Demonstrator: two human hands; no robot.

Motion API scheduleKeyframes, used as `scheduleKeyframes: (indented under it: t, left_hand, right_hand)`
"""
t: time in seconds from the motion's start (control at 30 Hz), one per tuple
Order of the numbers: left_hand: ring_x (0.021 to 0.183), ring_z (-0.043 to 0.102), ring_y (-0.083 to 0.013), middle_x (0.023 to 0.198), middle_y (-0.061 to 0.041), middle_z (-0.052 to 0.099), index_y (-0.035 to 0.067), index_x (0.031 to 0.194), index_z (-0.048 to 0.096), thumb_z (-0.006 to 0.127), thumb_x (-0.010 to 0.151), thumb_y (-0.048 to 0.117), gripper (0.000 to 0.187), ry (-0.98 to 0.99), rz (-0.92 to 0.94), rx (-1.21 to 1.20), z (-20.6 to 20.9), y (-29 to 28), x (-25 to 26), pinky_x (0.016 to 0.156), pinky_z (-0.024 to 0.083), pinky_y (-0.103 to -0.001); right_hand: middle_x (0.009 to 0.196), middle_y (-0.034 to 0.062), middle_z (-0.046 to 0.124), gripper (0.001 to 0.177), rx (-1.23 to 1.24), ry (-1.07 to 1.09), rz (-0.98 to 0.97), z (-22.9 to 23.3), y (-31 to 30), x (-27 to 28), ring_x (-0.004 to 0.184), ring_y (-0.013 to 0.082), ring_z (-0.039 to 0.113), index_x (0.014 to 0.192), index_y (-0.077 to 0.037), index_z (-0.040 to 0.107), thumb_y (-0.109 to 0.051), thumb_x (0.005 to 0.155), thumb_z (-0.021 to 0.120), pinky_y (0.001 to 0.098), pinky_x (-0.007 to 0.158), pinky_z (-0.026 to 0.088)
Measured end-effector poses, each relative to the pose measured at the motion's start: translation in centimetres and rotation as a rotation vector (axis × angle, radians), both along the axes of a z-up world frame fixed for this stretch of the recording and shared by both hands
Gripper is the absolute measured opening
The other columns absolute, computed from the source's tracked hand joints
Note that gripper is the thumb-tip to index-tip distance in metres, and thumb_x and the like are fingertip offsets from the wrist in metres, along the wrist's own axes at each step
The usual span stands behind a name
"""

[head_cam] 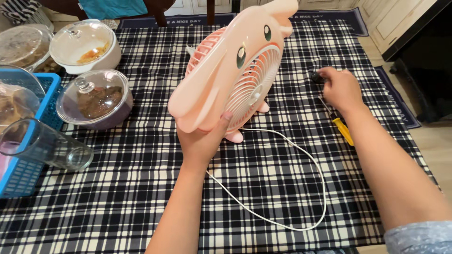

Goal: The person unplugs a pink pig-shaped electric fan and places it on a table. They remove the front fan guard by hand and then use a yellow screwdriver to unscrew multiple screws from the back of the fan casing.

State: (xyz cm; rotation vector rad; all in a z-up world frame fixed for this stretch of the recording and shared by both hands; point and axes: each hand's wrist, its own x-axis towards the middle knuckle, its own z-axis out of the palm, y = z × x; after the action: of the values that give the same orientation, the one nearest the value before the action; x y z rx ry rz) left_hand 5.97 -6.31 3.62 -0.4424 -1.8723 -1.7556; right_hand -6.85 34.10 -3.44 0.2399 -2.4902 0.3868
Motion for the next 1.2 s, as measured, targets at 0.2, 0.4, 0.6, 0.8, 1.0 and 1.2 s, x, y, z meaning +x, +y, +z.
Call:
scheduleKeyframes:
  t: [0.2, 0.4, 0.6, 0.8, 1.0, 1.2]
  left_hand:
    - [0.105, 0.076, -0.0186, 0.117, -0.012, 0.076, -0.003, 0.125, 0.066, 0.082, 0.089, 0.014, 0.043, 0.047, -0.028, 0.020, 0.1, 0.2, -0.1, 0.091, 0.062, -0.031]
    - [0.106, 0.075, -0.0190, 0.117, -0.013, 0.075, -0.003, 0.125, 0.065, 0.083, 0.088, 0.013, 0.044, 0.063, -0.011, 0.016, -0.1, 0.2, -0.2, 0.092, 0.062, -0.031]
    - [0.108, 0.076, -0.0200, 0.118, -0.013, 0.076, -0.003, 0.126, 0.067, 0.089, 0.086, 0.021, 0.052, 0.055, 0.025, -0.004, -1.2, -0.1, -0.8, 0.093, 0.062, -0.032]
    - [0.116, 0.069, -0.0207, 0.127, -0.013, 0.069, -0.002, 0.134, 0.054, 0.090, 0.081, 0.025, 0.069, 0.021, 0.000, 0.050, -1.3, -0.6, -1.1, 0.099, 0.058, -0.034]
    - [0.130, 0.057, -0.0296, 0.141, -0.019, 0.054, -0.006, 0.142, 0.045, 0.085, 0.087, 0.028, 0.075, 0.052, 0.327, 0.002, -2.4, 0.3, -0.8, 0.112, 0.046, -0.041]
    - [0.144, 0.044, -0.0354, 0.152, -0.026, 0.042, -0.007, 0.151, 0.035, 0.068, 0.104, 0.035, 0.072, 0.071, 0.275, -0.064, -4.3, 0.8, -0.7, 0.123, 0.032, -0.045]
  right_hand:
    - [0.111, 0.0071, 0.073, 0.027, -0.512, 0.064, 0.089, 2.6, -4.1, 2.9, 0.097, 0.0185, 0.070, 0.123, -0.007, 0.067, 0.001, 0.097, 0.067, 0.0294, 0.082, 0.054]
    - [0.111, 0.0054, 0.068, 0.025, -0.799, 0.057, 0.408, 4.7, -19.2, 8.7, 0.098, 0.0136, 0.069, 0.115, -0.003, 0.064, -0.010, 0.096, 0.078, 0.0276, 0.086, 0.059]
    - [0.110, 0.0063, 0.070, 0.023, -1.013, 0.040, 0.406, 4.1, -22.1, 9.8, 0.097, 0.0137, 0.069, 0.115, -0.003, 0.066, -0.009, 0.097, 0.078, 0.0270, 0.083, 0.061]
    - [0.133, 0.0147, 0.061, 0.028, -0.637, 0.240, 0.339, 4.2, -19.8, 9.2, 0.125, 0.0236, 0.060, 0.122, -0.003, 0.063, -0.007, 0.100, 0.079, 0.0323, 0.098, 0.057]
    - [0.166, 0.0178, 0.033, 0.069, -0.873, 0.074, 0.559, 4.5, -19.3, 7.6, 0.156, 0.0303, 0.035, 0.164, -0.005, 0.022, -0.001, 0.107, 0.060, 0.0402, 0.120, 0.046]
    - [0.156, 0.0170, 0.044, 0.064, -0.987, 0.006, 0.537, 3.4, -19.3, 7.1, 0.142, 0.0300, 0.051, 0.161, -0.005, 0.030, -0.006, 0.105, 0.059, 0.0384, 0.111, 0.053]
